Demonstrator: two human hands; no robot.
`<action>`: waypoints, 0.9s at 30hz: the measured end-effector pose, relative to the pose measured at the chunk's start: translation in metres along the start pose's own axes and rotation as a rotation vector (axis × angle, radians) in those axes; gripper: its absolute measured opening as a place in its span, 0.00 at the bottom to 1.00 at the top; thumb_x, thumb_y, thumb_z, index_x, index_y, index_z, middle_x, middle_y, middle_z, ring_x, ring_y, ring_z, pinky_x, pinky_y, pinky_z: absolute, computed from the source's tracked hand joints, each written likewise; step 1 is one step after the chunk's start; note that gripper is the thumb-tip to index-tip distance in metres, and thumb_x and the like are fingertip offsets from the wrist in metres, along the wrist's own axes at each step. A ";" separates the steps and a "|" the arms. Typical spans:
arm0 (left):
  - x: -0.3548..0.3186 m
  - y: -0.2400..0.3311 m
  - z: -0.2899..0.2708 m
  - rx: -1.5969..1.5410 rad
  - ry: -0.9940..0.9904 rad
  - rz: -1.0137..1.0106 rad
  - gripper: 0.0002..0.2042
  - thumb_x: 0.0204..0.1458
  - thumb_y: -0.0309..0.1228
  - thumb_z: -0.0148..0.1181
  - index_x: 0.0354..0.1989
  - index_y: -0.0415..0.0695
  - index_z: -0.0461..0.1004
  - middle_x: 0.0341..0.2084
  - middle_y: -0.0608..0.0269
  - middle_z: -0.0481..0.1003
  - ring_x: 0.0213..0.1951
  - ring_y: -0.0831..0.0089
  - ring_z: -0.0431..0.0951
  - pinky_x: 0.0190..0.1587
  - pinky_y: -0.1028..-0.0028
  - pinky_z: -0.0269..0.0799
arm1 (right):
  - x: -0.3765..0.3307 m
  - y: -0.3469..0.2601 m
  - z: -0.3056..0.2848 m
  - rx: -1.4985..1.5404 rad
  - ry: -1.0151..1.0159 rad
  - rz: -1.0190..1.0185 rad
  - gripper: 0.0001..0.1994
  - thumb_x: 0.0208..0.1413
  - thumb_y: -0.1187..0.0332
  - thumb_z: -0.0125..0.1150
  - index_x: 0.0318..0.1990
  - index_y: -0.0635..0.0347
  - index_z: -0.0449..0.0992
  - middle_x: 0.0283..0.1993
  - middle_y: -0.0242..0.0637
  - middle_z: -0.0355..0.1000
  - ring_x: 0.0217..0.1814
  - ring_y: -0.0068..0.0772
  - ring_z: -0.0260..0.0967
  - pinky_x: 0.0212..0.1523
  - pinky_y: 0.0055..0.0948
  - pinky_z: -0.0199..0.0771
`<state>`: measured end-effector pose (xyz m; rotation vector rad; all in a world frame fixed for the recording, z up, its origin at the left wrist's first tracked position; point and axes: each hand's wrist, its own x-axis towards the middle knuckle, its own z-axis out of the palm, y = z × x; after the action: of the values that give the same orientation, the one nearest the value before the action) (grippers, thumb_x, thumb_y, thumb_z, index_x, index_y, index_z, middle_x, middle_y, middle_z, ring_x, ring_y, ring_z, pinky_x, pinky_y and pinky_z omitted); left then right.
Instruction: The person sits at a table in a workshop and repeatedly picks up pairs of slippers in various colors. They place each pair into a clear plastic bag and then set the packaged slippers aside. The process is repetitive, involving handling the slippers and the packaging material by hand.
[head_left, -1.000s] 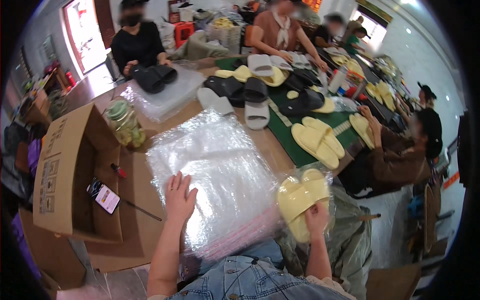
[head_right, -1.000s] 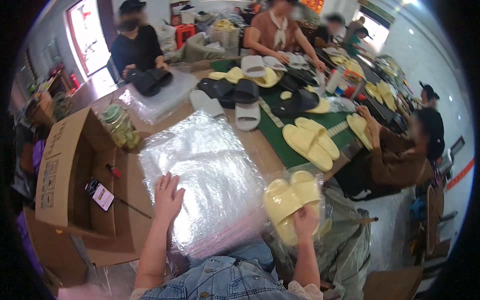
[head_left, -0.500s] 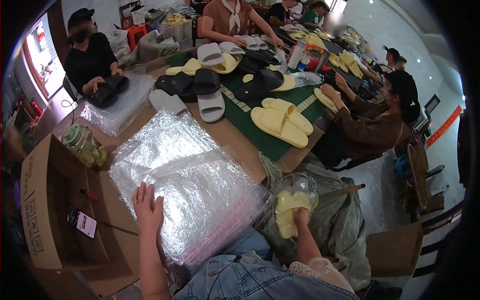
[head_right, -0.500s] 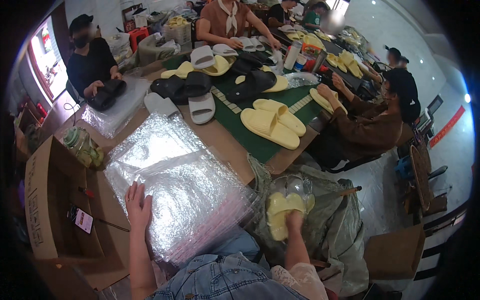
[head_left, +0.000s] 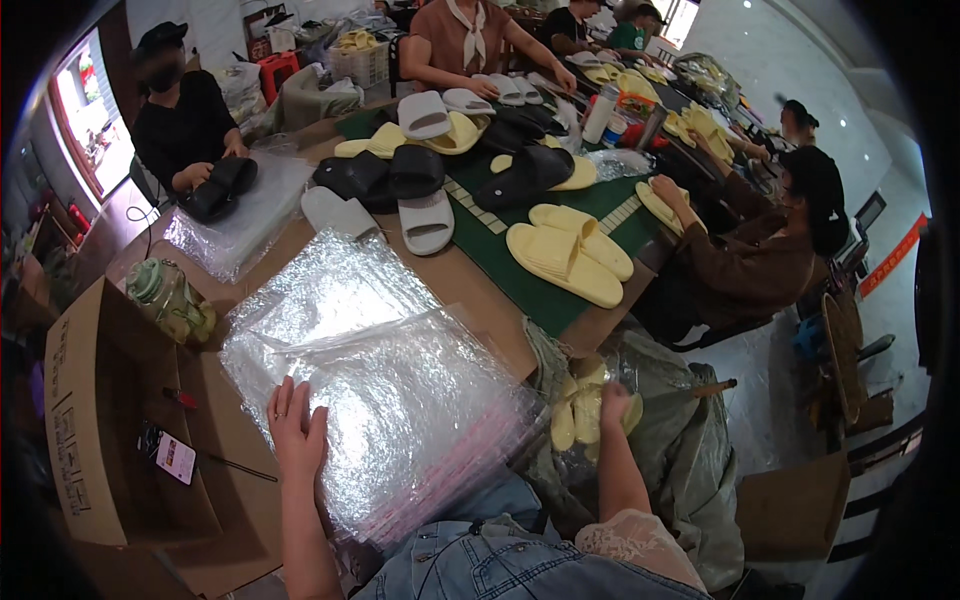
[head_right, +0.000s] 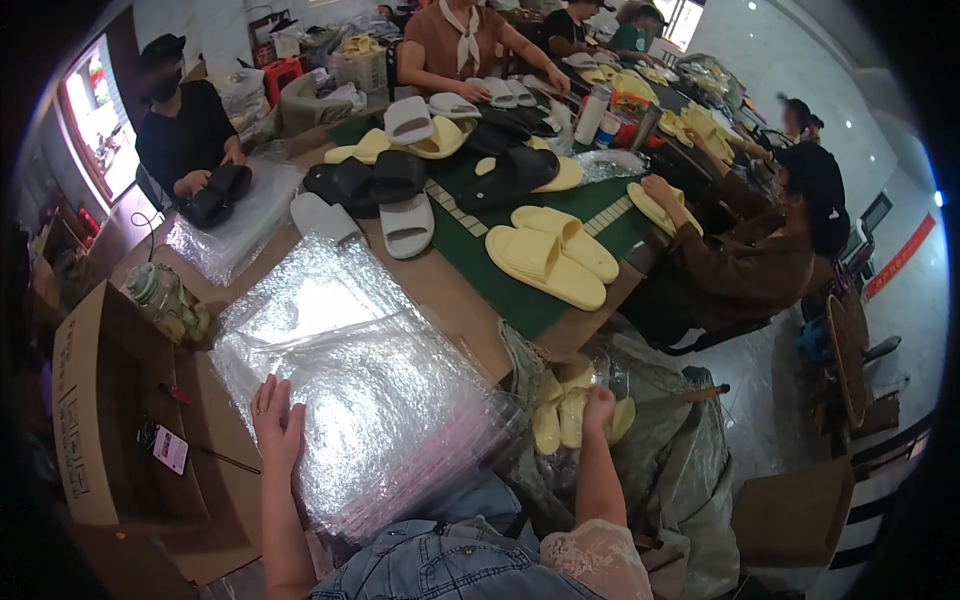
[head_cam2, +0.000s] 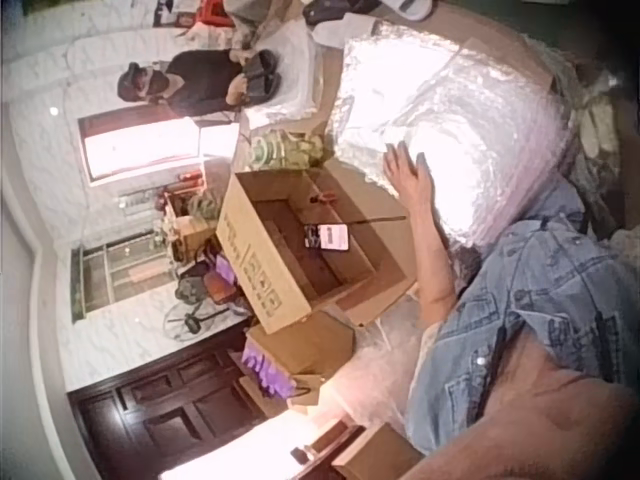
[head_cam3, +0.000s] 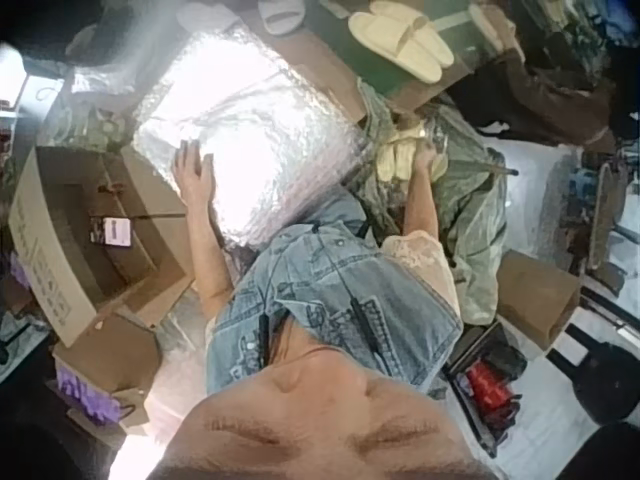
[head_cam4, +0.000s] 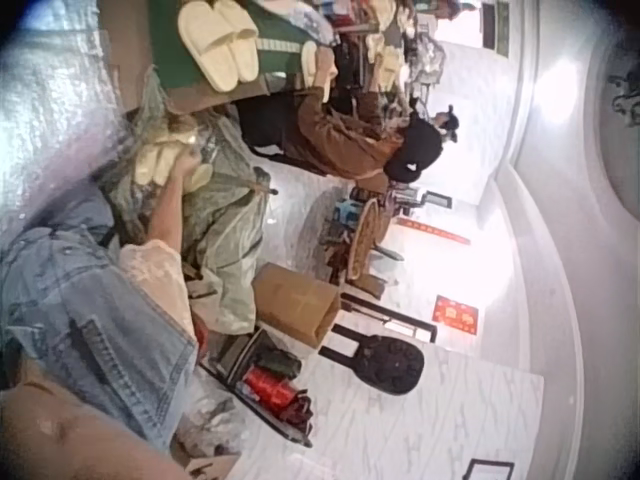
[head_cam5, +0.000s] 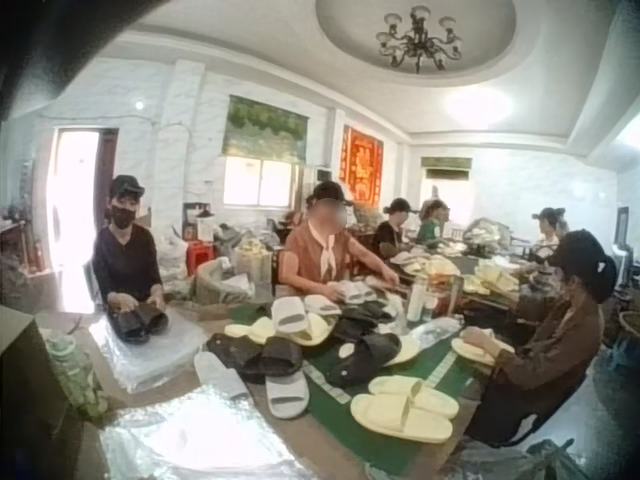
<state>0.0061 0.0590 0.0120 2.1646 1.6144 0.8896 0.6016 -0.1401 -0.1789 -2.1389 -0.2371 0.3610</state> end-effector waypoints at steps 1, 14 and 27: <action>0.000 -0.002 0.000 -0.012 -0.002 0.007 0.22 0.55 0.33 0.65 0.59 0.42 0.75 0.67 0.47 0.67 0.68 0.46 0.60 0.70 0.51 0.55 | 0.005 -0.014 -0.002 0.195 0.200 -0.176 0.12 0.63 0.70 0.60 0.50 0.66 0.77 0.51 0.39 0.76 0.53 0.31 0.72 0.54 0.32 0.71; 0.002 0.003 0.000 -0.015 0.038 -0.030 0.23 0.53 0.39 0.67 0.57 0.45 0.78 0.65 0.50 0.69 0.69 0.46 0.61 0.70 0.54 0.56 | 0.078 -0.291 0.080 -0.504 0.048 -0.768 0.22 0.56 0.65 0.60 0.59 0.58 0.75 0.53 0.43 0.74 0.59 0.52 0.71 0.61 0.44 0.70; -0.003 -0.004 0.000 -0.039 0.049 -0.041 0.25 0.54 0.43 0.65 0.60 0.48 0.76 0.67 0.52 0.67 0.69 0.48 0.61 0.69 0.53 0.58 | -0.001 -0.248 0.080 -0.284 -0.089 -0.939 0.08 0.56 0.70 0.62 0.37 0.65 0.73 0.34 0.39 0.73 0.33 0.36 0.71 0.33 0.36 0.65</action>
<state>0.0024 0.0575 0.0083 2.0913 1.6439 0.9615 0.5648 0.0591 -0.0153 -2.0182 -1.3379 -0.1422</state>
